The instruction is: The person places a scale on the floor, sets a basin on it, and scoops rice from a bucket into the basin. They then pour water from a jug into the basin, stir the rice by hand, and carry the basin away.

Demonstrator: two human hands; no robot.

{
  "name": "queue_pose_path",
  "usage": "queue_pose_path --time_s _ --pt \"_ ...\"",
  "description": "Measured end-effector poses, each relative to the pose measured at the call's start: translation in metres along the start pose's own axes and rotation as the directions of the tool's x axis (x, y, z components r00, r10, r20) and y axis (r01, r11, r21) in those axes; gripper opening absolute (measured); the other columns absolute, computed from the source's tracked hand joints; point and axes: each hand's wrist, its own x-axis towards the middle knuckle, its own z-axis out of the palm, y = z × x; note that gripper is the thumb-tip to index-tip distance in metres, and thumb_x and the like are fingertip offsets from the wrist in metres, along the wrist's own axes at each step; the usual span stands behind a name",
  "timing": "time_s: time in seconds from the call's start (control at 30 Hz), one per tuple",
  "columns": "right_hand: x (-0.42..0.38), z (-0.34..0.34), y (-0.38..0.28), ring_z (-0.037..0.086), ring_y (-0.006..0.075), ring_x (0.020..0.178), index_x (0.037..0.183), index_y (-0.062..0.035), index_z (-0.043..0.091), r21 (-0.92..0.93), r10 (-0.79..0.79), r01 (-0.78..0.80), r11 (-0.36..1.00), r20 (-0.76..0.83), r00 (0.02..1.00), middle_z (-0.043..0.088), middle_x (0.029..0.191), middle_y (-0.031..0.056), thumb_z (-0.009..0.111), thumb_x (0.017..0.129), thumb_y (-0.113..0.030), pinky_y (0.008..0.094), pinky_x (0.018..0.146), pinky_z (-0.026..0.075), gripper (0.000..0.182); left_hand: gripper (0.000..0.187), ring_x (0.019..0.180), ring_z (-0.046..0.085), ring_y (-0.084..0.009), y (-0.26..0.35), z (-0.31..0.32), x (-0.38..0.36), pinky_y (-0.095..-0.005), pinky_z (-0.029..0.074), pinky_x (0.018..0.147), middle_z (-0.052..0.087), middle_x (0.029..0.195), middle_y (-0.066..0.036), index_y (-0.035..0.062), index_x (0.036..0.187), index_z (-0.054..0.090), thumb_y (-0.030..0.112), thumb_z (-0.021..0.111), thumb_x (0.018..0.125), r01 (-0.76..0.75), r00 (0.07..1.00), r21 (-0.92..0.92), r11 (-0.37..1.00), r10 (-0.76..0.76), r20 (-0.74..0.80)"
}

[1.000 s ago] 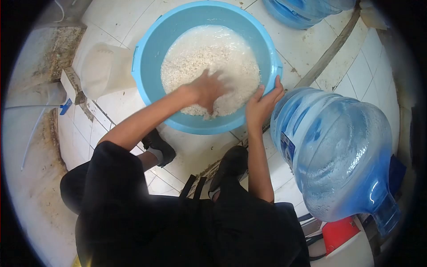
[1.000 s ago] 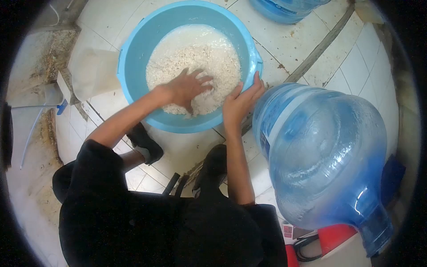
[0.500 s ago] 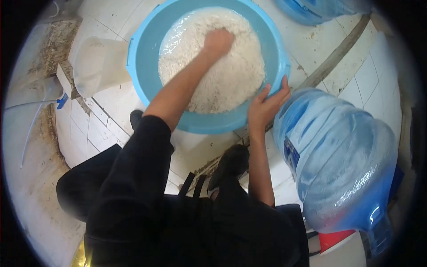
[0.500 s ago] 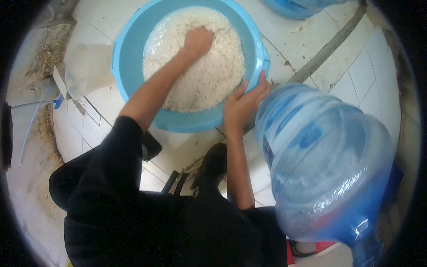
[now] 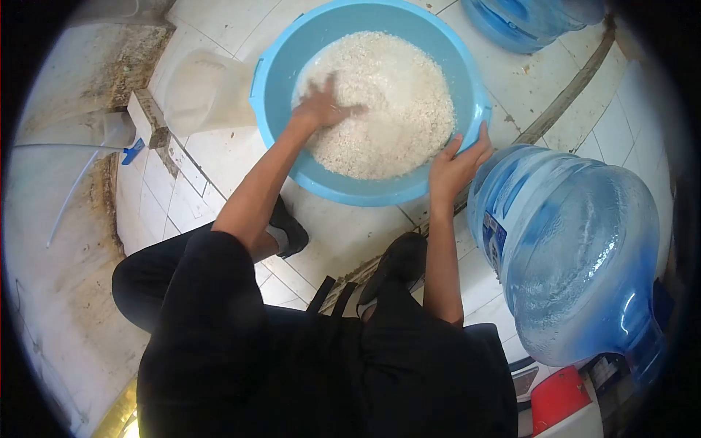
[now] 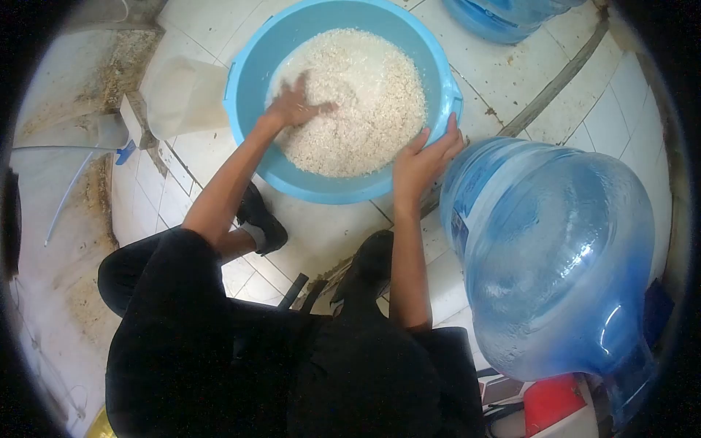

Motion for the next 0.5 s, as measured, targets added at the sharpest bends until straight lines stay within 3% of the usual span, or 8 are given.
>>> queue_pose_path --time_s 0.07,0.1,0.2,0.27,0.37,0.4,0.43,0.5 --pt "-0.001 0.001 0.001 0.049 0.0413 0.114 0.136 0.0043 0.039 -0.062 -0.099 0.097 0.993 -0.036 0.994 0.042 0.126 0.0249 0.053 0.092 -0.005 0.0465 0.096 0.041 0.046 0.149 0.134 0.039 -0.0438 -0.008 0.010 0.007 -0.0459 0.034 0.113 0.034 0.143 -0.035 -0.0088 0.148 0.011 0.076 0.079 0.045 0.190 0.979 -0.286 0.939 -0.202 -0.014" --pt "-0.001 0.003 0.000 0.049 0.0413 0.114 0.136 0.0043 0.039 -0.060 -0.094 0.092 0.994 -0.031 0.995 0.042 0.126 0.0249 0.053 0.092 -0.005 0.0465 0.096 0.041 0.046 0.149 0.134 0.039 -0.0438 -0.008 0.006 0.009 -0.0459 0.034 0.113 0.034 0.143 -0.035 -0.0088 0.148 0.011 0.076 0.079 0.045 0.195 0.978 -0.282 0.939 -0.206 -0.011" --pt "0.001 0.001 -0.001 0.045 0.0425 0.118 0.138 0.0026 0.036 -0.040 -0.080 0.079 0.996 -0.015 0.997 0.038 0.127 0.0241 0.052 0.091 -0.002 0.0474 0.097 0.041 0.050 0.136 0.123 0.052 -0.0396 -0.008 0.005 0.010 -0.0439 0.042 0.106 0.045 0.136 -0.031 -0.0079 0.148 0.014 0.066 0.081 0.055 0.259 0.965 -0.511 0.820 -0.238 0.107" --pt "-0.002 0.003 0.000 0.045 0.0423 0.118 0.139 0.0026 0.036 0.009 -0.006 0.006 1.000 -0.015 1.000 0.038 0.128 0.0245 0.051 0.091 -0.001 0.0473 0.098 0.041 0.050 0.120 0.115 0.058 -0.0354 -0.017 0.029 0.025 -0.0410 0.047 0.100 0.053 0.129 -0.028 -0.0085 0.147 0.017 0.054 0.079 0.066 0.336 0.925 -0.860 0.384 -0.307 0.224" --pt "-0.001 0.004 0.000 0.045 0.0419 0.119 0.139 0.0023 0.035 0.060 0.027 -0.026 0.998 -0.006 1.000 0.037 0.128 0.0247 0.051 0.092 -0.002 0.0469 0.098 0.041 0.050 0.096 0.116 0.058 -0.0312 0.005 0.049 0.028 -0.0393 0.048 0.098 0.055 0.129 -0.024 -0.0065 0.144 0.029 0.042 0.075 0.075 0.264 0.963 -0.923 0.280 -0.134 0.235" --pt "-0.003 0.001 0.001 0.045 0.0419 0.119 0.139 0.0023 0.035 0.053 0.030 -0.030 0.998 0.000 1.000 0.037 0.128 0.0247 0.051 0.092 -0.002 0.0469 0.098 0.041 0.050 0.078 0.115 0.058 -0.0303 0.037 0.027 0.002 -0.0405 0.047 0.099 0.057 0.129 -0.021 -0.0011 0.139 0.043 0.039 0.073 0.079 0.319 0.944 -0.904 0.285 -0.179 0.277" --pt "-0.001 0.000 -0.002 0.044 0.0417 0.119 0.139 0.0026 0.035 0.052 0.024 -0.025 0.998 0.006 1.000 0.037 0.128 0.0247 0.051 0.092 -0.002 0.0467 0.099 0.040 0.050 0.078 0.115 0.058 -0.0303 0.043 0.037 0.007 -0.0405 0.047 0.099 0.057 0.129 -0.021 -0.0011 0.139 0.043 0.039 0.073 0.079 0.323 0.942 -0.903 0.282 -0.182 0.280" --pt "-0.001 0.001 -0.003 0.044 0.0415 0.120 0.139 0.0028 0.035 0.061 0.020 -0.020 0.998 0.011 1.000 0.037 0.128 0.0248 0.051 0.092 -0.002 0.0466 0.099 0.040 0.050 0.078 0.119 0.055 -0.0313 0.051 0.038 0.013 -0.0425 0.045 0.101 0.053 0.133 -0.021 0.0034 0.139 0.046 0.044 0.075 0.079 -0.155 0.955 -0.762 0.629 0.293 0.048"
